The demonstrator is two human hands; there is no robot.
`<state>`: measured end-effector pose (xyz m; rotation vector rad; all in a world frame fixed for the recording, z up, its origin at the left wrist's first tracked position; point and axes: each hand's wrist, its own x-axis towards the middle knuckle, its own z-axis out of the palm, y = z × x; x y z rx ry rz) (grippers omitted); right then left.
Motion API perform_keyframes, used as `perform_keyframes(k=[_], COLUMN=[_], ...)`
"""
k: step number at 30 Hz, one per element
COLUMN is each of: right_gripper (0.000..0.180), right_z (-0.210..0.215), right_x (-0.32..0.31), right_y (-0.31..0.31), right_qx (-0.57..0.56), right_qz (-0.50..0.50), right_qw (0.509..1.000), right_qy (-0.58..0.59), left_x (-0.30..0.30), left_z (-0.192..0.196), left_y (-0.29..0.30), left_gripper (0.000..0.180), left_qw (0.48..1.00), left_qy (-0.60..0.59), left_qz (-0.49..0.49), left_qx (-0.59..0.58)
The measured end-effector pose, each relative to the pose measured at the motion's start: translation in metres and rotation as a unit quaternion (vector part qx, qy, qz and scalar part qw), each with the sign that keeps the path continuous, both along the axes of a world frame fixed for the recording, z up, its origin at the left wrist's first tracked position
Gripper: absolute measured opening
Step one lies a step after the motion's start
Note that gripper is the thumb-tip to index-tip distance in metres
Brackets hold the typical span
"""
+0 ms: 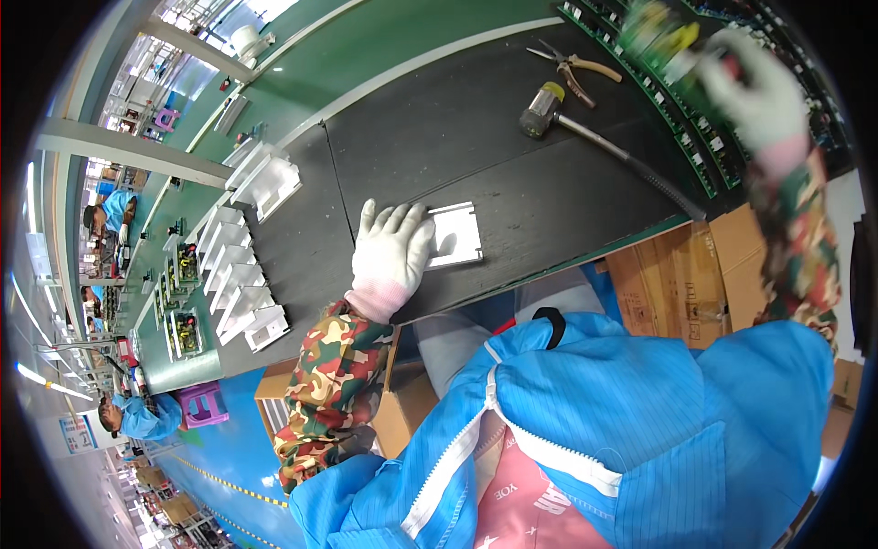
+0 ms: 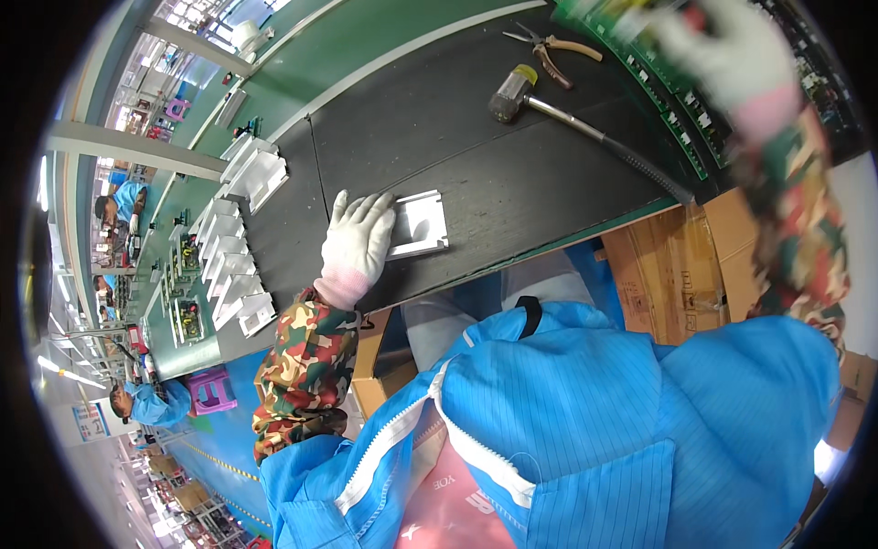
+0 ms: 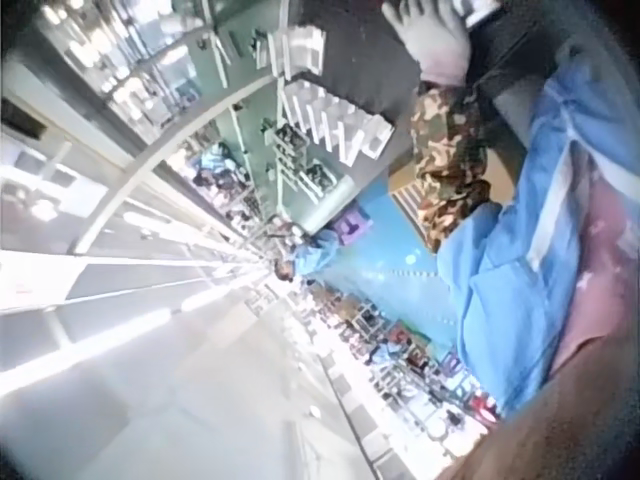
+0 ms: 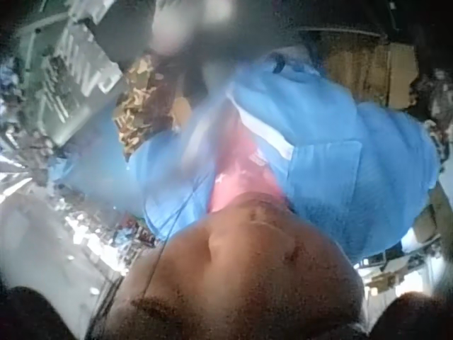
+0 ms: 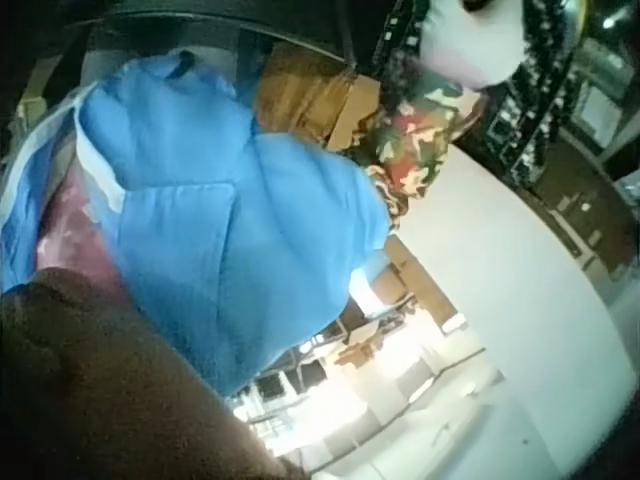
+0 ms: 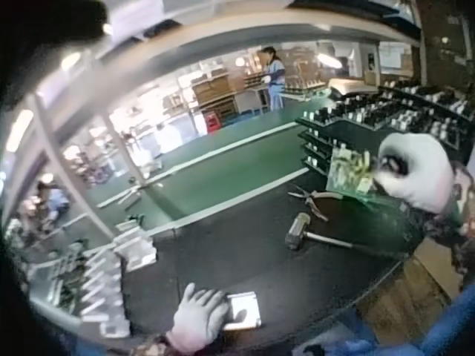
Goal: Assembling circuit boards into metal housings on a factory production line.
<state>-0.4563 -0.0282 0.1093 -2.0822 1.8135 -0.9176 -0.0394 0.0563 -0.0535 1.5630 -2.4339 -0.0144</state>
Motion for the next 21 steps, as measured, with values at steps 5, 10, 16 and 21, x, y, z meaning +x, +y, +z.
perform_keyframes(k=[5,10,16,21], right_gripper=[0.029,0.027,0.028,0.029], right_z=[-0.108,-0.147,-0.149,-0.151], right_x=[0.085,0.116,0.122,0.122], right_y=[0.053,0.049,0.050,0.050], right_qx=[-0.076,-0.016,0.022,0.020], right_qz=[0.220,0.252,0.276,0.284], right_qw=[0.959,0.958,0.950,0.948], right_qy=[0.162,0.135,0.147,0.144], left_x=[-0.005,-0.004,-0.002,-0.001], left_z=[-0.001,-0.001,0.002,0.001], left_y=[-0.008,-0.008,-0.005,-0.006], left_gripper=[0.041,0.039,0.040,0.041], left_qw=[1.000,0.999,1.000,1.000], left_qy=[0.010,0.029,0.022,0.021], left_qz=[-0.020,-0.018,-0.012,-0.011], left_qx=[-0.010,-0.006,0.004,0.004])
